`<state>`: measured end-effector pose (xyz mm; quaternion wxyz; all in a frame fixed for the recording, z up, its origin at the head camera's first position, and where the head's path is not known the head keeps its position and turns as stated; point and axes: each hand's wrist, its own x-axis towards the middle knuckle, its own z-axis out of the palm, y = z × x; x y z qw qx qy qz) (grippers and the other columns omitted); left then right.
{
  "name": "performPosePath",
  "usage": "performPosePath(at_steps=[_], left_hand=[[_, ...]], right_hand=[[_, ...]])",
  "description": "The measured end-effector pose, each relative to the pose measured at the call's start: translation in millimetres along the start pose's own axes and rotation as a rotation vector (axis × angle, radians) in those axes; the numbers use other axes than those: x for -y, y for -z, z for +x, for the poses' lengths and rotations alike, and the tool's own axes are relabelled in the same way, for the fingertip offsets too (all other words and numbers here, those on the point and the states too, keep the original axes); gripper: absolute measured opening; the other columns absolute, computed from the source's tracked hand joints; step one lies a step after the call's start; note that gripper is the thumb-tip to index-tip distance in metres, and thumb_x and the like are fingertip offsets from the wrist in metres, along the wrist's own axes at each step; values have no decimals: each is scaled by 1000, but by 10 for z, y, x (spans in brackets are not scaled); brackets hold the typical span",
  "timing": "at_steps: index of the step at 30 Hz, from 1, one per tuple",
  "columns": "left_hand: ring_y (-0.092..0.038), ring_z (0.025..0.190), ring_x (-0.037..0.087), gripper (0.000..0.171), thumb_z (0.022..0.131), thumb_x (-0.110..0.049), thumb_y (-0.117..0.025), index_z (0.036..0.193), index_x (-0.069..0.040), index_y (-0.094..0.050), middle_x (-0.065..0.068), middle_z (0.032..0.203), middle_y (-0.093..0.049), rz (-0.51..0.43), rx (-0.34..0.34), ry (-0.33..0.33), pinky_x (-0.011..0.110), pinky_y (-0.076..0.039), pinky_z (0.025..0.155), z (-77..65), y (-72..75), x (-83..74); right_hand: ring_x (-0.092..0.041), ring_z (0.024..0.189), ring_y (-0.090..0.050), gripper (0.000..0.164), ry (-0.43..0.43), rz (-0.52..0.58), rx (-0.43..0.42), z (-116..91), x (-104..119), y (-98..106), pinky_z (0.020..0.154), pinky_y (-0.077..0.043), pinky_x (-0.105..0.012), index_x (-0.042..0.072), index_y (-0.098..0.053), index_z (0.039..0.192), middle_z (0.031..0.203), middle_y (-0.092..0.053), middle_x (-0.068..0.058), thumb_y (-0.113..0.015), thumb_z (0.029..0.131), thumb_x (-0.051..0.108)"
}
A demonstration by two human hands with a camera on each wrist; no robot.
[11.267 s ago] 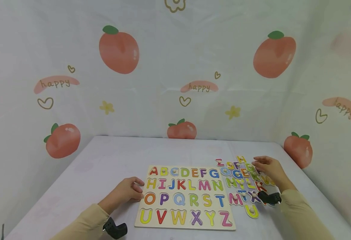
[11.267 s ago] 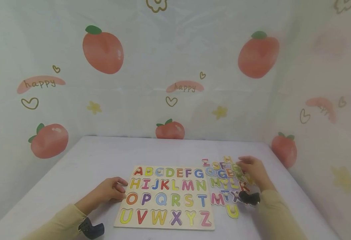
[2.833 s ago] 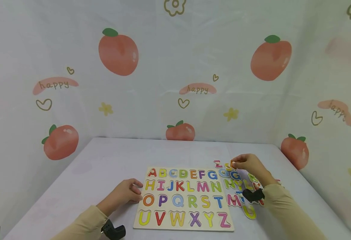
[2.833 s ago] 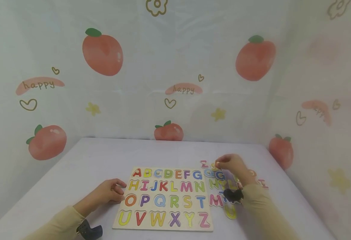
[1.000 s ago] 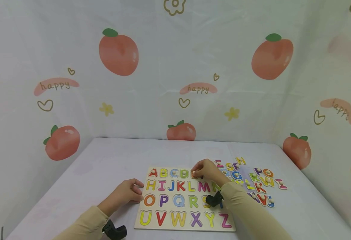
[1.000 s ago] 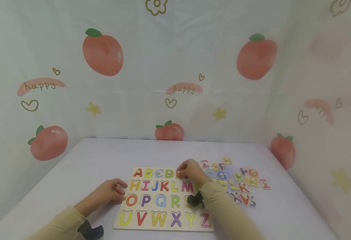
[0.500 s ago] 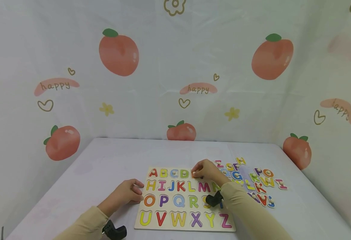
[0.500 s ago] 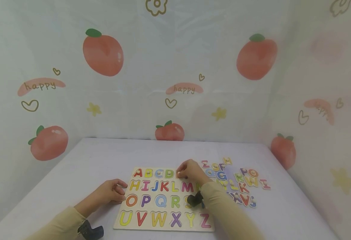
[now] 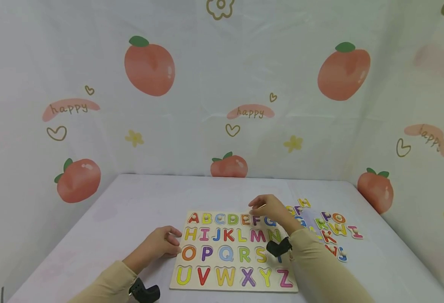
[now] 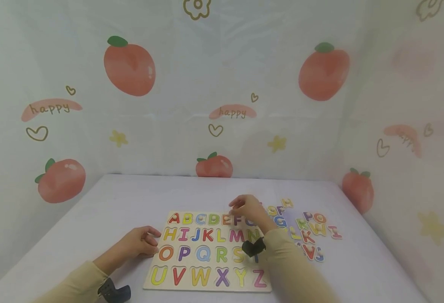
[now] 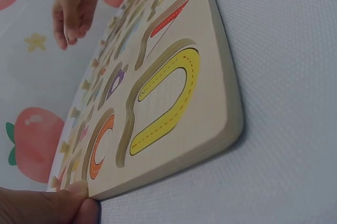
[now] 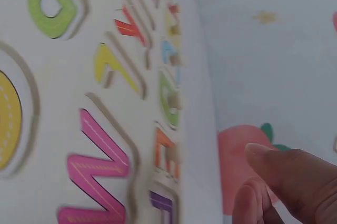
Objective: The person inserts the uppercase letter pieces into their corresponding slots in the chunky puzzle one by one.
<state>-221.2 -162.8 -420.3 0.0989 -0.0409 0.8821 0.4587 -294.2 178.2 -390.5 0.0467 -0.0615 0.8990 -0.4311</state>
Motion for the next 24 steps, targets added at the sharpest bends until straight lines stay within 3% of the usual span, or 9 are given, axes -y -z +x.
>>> performPosePath(at_steps=[6, 11, 17, 24], left_hand=[[-57, 68, 16, 40, 73, 1, -78, 109, 0, -61, 7, 80, -59, 3, -7, -21, 28, -53, 62, 13, -8, 19], [-57, 68, 16, 40, 73, 1, -78, 109, 1, -60, 7, 80, -59, -3, -3, -24, 28, -53, 62, 21, -13, 27], [-57, 68, 16, 41, 73, 1, -79, 109, 1, -61, 7, 80, -59, 3, -1, -25, 28, -53, 62, 26, -20, 24], [-58, 69, 16, 40, 74, 3, -77, 111, 1, -60, 8, 81, -59, -18, 20, -2, 28, -54, 62, 31, 3, 19]], right_hand=[[-17, 86, -63, 28, 21, 61, -35, -88, -88, 294, 83, -54, -34, -1, -66, 111, 96, -65, -9, -71, 87, 13], [-23, 89, -64, 32, 20, 74, -71, -187, -211, 522, 88, -53, -42, -3, -63, 115, 100, -65, -12, -68, 89, 15], [-24, 90, -59, 38, -23, 43, -114, -297, -429, 782, 86, -51, -42, -2, -60, 121, 104, -64, -11, -66, 91, 21], [-30, 101, -61, 41, -96, 39, -148, -418, -652, 1011, 94, -49, -48, -4, -57, 125, 114, -63, -20, -63, 93, 22]])
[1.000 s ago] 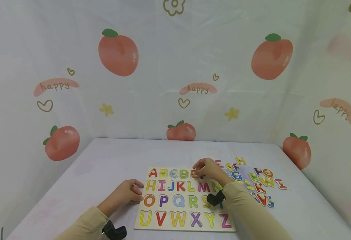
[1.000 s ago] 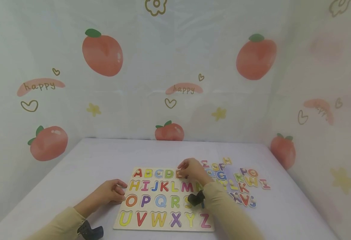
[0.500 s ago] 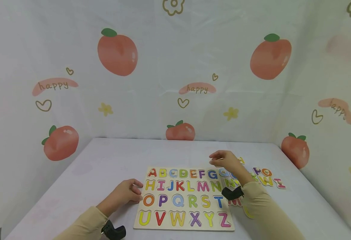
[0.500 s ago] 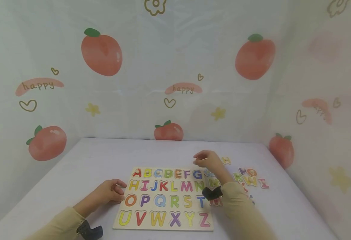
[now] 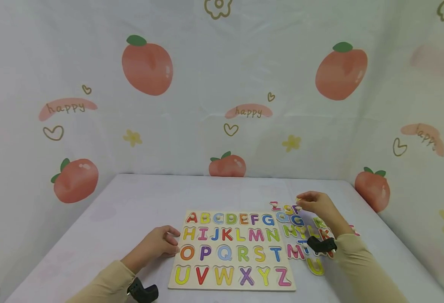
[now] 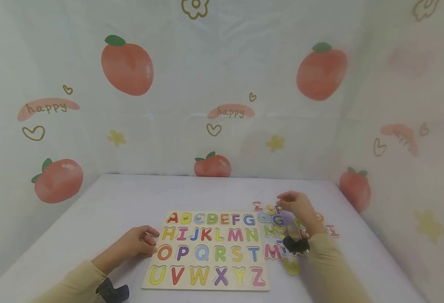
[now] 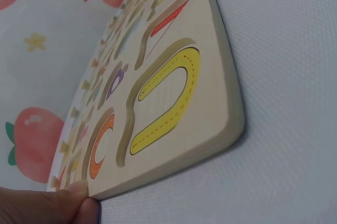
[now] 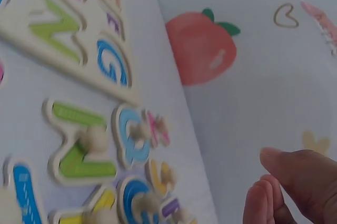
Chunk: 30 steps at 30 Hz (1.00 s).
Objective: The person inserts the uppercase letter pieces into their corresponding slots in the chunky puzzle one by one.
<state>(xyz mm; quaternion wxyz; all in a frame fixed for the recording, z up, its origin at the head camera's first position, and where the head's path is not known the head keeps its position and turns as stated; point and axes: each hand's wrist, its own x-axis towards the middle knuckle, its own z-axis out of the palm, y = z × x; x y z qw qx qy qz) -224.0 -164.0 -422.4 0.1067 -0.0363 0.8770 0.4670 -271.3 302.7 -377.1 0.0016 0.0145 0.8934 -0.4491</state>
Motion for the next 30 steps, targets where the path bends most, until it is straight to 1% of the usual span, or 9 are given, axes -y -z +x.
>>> performPosePath(at_steps=[4, 7, 10, 14, 18, 21, 25, 28, 30], left_hand=[[-58, 69, 16, 41, 74, 3, -77, 111, 2, -60, 8, 82, -59, -3, 1, 7, 29, -54, 62, -14, 17, -6], [-58, 69, 16, 41, 74, 3, -77, 112, 2, -60, 8, 82, -59, 2, 1, 4, 28, -54, 63, -20, 22, -9], [-58, 69, 16, 41, 75, 2, -77, 112, 2, -60, 8, 82, -59, -1, 0, 5, 28, -54, 63, -24, 23, -16], [-58, 69, 16, 41, 74, 2, -77, 112, 2, -60, 8, 81, -59, -1, -2, 1, 28, -54, 63, -26, 15, -25], [-57, 69, 16, 42, 73, 1, -79, 111, 1, -60, 7, 80, -59, 14, -14, -12, 28, -54, 62, -29, 5, -25], [-57, 69, 16, 42, 73, 1, -79, 110, 1, -60, 7, 80, -59, 22, -20, -23, 28, -54, 62, -28, -3, -17], [-57, 69, 16, 42, 72, 2, -79, 110, 1, -60, 7, 79, -59, 13, -23, -21, 28, -55, 62, -31, -7, -15], [-57, 69, 16, 41, 73, 2, -79, 110, 1, -61, 6, 79, -59, 8, -23, -17, 28, -55, 62, -34, -6, -17], [-57, 69, 16, 41, 73, 2, -79, 110, 1, -60, 7, 79, -59, 7, -21, -19, 28, -55, 62, -35, -6, -18]], right_hand=[[-28, 100, -62, 40, -36, 8, -16, 36, -126, 25, 92, -51, -44, -5, -57, 123, 115, -62, -21, -63, 94, 20], [-28, 101, -62, 40, -66, 9, -25, 83, -213, 4, 90, -51, -41, -6, -56, 123, 116, -62, -22, -64, 93, 19], [-29, 102, -60, 39, -84, -3, -33, 128, -274, -26, 86, -50, -37, -5, -57, 123, 117, -61, -23, -65, 92, 18], [-29, 99, -55, 38, -86, -38, -41, 177, -314, -51, 80, -46, -34, -5, -60, 118, 112, -63, -22, -68, 89, 18], [-29, 99, -56, 35, -104, -51, -25, 220, -342, -69, 81, -46, -35, -5, -61, 117, 112, -63, -22, -68, 89, 16], [-29, 98, -57, 34, -118, -63, -17, 254, -356, -83, 82, -46, -37, -5, -62, 117, 114, -63, -24, -67, 89, 14], [-26, 93, -58, 33, -149, -77, -11, 318, -375, -109, 77, -46, -31, -4, -64, 115, 113, -64, -23, -68, 87, 14], [-22, 87, -58, 31, -168, -78, 1, 360, -386, -130, 71, -45, -27, -3, -65, 112, 108, -66, -20, -69, 86, 12], [-20, 83, -58, 30, -173, -77, 7, 378, -390, -140, 68, -45, -26, -3, -66, 110, 103, -67, -18, -69, 84, 11]])
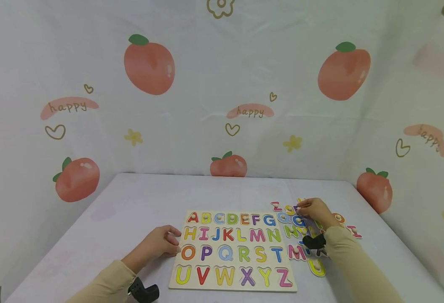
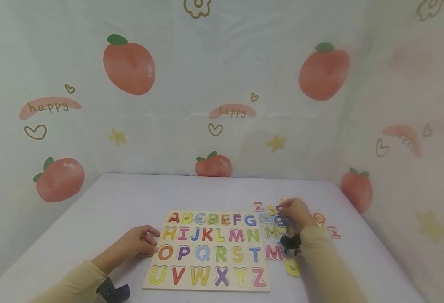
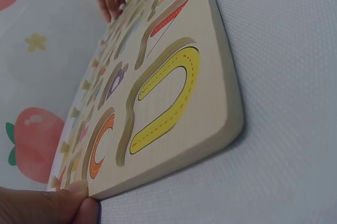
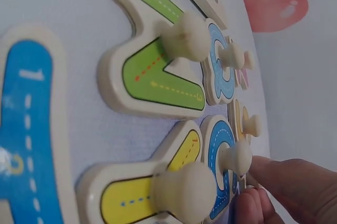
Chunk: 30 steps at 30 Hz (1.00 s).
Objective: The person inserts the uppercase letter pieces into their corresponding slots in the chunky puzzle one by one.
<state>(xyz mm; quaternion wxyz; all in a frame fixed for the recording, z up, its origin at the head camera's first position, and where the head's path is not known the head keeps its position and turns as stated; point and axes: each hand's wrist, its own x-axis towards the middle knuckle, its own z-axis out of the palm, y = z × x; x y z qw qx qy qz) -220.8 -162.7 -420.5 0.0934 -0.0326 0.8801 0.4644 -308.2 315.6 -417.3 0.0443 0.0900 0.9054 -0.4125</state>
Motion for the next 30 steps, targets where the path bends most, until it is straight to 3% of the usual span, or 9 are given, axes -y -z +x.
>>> performPosePath(at_steps=[12, 20, 30], left_hand=[[-57, 69, 17, 41, 73, 2, -79, 110, 0, -60, 7, 80, -60, -8, 1, 13, 28, -55, 62, 6, -2, 2], [-57, 69, 17, 41, 73, 1, -79, 110, 1, -60, 7, 80, -60, -6, 4, 9, 28, -55, 62, 14, -12, 4], [-57, 69, 16, 42, 73, 1, -79, 110, 1, -60, 7, 80, -59, -2, 1, 6, 29, -55, 63, 23, -8, 11]], right_hand=[[-15, 72, -56, 15, 0, -12, -4, 23, 13, -20, 62, -45, -25, -4, -66, 98, 89, -65, -10, -67, 86, 6], [-16, 70, -57, 15, 17, -59, -16, -16, 53, 8, 61, -44, -25, -6, -66, 96, 87, -66, -13, -66, 87, 6], [-21, 78, -60, 21, 88, -122, -55, -188, 301, 92, 70, -48, -33, -7, -65, 102, 92, -67, -16, -65, 89, 10]])
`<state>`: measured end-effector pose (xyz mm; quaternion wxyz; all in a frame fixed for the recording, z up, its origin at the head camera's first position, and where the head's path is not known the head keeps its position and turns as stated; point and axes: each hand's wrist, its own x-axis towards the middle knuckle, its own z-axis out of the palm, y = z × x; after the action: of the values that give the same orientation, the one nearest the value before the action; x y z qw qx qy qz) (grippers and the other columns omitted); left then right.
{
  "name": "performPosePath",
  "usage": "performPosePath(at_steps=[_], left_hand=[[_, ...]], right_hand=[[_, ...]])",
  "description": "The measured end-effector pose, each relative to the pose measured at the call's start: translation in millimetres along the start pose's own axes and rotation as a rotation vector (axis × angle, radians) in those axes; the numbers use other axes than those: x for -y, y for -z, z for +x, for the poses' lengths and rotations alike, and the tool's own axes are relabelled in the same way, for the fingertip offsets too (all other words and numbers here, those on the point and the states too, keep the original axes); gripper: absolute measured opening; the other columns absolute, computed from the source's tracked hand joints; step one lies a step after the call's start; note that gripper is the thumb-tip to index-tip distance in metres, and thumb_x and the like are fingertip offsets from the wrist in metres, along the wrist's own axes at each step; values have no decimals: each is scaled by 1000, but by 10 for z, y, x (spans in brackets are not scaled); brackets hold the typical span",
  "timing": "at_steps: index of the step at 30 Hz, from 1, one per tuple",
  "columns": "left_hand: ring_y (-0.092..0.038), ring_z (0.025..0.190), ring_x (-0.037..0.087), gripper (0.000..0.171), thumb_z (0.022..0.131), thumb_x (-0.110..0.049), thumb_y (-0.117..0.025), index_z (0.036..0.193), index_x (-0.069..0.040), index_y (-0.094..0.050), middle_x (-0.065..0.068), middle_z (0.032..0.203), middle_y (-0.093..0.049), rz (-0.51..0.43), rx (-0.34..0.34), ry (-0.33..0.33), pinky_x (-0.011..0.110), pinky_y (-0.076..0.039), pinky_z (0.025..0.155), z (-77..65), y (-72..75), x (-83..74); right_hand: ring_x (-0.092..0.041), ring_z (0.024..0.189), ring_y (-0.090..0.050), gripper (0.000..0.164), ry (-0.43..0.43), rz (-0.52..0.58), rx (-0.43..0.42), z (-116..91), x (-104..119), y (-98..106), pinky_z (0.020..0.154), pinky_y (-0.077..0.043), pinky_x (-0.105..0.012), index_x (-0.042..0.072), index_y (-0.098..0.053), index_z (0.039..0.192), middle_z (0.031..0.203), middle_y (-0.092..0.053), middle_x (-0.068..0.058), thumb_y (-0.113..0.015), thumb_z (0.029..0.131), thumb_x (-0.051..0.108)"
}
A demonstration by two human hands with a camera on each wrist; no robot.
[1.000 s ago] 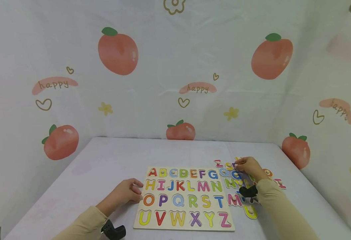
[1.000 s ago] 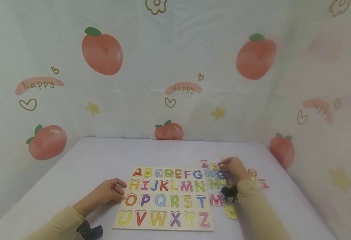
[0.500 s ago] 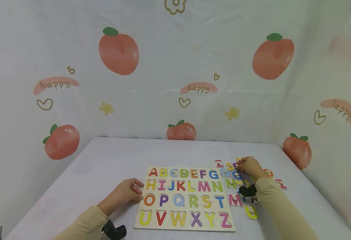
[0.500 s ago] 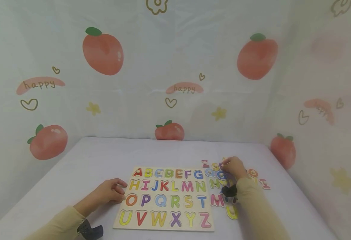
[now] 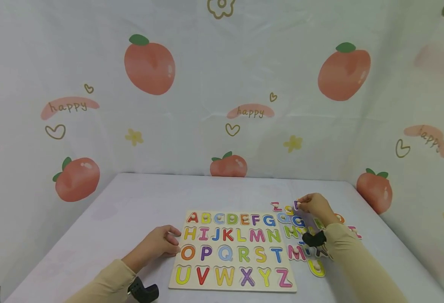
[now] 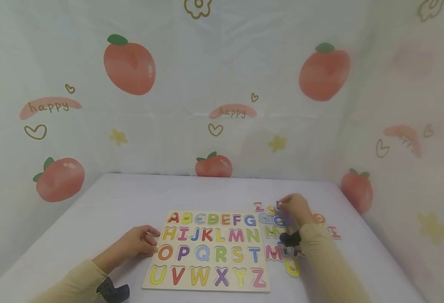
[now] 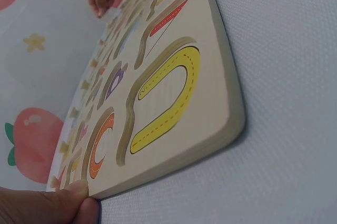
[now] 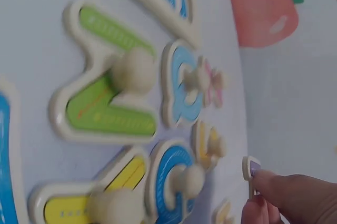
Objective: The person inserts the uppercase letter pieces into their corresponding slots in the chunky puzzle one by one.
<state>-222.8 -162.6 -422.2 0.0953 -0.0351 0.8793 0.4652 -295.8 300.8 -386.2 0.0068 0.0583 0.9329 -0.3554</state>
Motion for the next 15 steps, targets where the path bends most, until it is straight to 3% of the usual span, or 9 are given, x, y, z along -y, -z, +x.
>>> performPosePath(at_steps=[8, 15], left_hand=[[-56, 69, 17, 42, 73, 1, -79, 110, 1, -60, 7, 80, -59, 10, 6, -5, 28, -54, 62, -10, 19, -10], [-57, 69, 16, 41, 73, 1, -79, 110, 1, -60, 7, 80, -59, 7, -3, -5, 28, -54, 62, -13, 8, -2]], right_hand=[[-23, 86, -63, 26, 63, 124, 13, -3, 181, -113, 85, -50, -44, -1, -65, 107, 101, -68, -14, -65, 93, 20], [-23, 86, -62, 24, 122, 122, 24, -84, 370, -314, 84, -53, -40, 1, -67, 106, 96, -67, -11, -68, 91, 21]])
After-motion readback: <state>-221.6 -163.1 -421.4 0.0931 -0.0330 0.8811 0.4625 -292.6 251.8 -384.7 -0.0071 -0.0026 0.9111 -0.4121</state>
